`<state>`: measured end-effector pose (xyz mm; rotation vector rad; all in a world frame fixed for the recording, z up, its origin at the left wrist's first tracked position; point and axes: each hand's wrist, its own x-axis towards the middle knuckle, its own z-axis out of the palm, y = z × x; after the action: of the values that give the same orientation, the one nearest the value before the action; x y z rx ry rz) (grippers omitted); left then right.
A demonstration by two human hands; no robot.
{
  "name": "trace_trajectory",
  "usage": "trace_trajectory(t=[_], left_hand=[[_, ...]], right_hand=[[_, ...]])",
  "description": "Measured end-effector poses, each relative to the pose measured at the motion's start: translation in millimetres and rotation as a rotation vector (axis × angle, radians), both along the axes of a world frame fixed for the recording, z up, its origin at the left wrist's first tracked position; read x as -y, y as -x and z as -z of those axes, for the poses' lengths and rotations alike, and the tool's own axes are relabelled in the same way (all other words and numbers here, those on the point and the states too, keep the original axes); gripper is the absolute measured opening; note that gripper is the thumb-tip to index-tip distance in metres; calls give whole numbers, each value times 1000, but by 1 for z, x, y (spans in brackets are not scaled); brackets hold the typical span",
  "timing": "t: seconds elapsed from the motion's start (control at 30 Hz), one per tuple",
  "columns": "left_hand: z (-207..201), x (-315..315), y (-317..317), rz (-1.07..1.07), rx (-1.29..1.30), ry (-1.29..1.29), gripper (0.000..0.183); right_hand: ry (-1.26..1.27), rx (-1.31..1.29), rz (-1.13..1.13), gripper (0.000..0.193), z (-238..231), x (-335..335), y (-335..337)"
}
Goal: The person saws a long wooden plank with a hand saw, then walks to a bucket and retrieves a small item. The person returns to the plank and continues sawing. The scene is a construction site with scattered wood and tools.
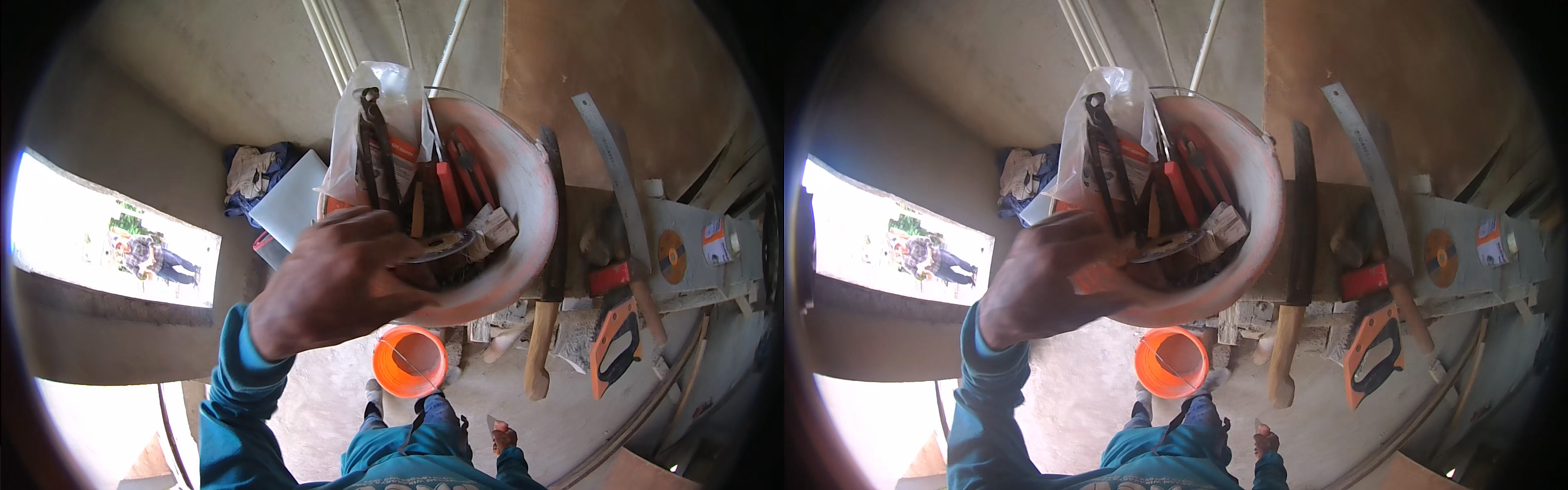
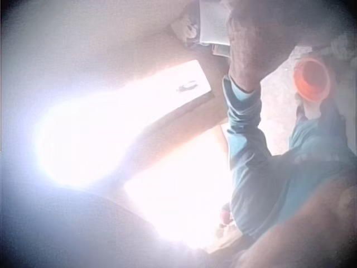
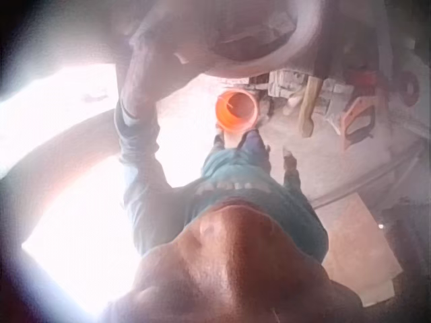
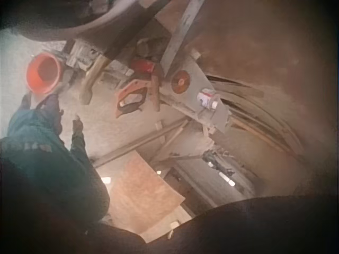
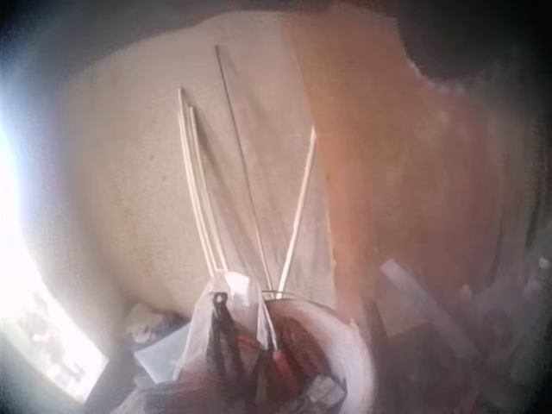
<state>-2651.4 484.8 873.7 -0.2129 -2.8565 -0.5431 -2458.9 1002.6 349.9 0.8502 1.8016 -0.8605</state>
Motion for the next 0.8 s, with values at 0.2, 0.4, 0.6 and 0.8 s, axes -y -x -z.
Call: trace_trajectory(t=[0.2,0.4,0.6,0.8], left_hand=[[23,1,30,-9,27,240,28],[-3,24,29,-223,-246,213,19],[6,29,39,-218,-271,273,21],[14,31,65,-26,-192,193,24]], right_hand=[[99,-35,-20,26,2,1,19],[208,8,62,38,7,-7,32],[111,43,-26,13,3,2,57],[234,-248,-161,13,54,-27,41]])
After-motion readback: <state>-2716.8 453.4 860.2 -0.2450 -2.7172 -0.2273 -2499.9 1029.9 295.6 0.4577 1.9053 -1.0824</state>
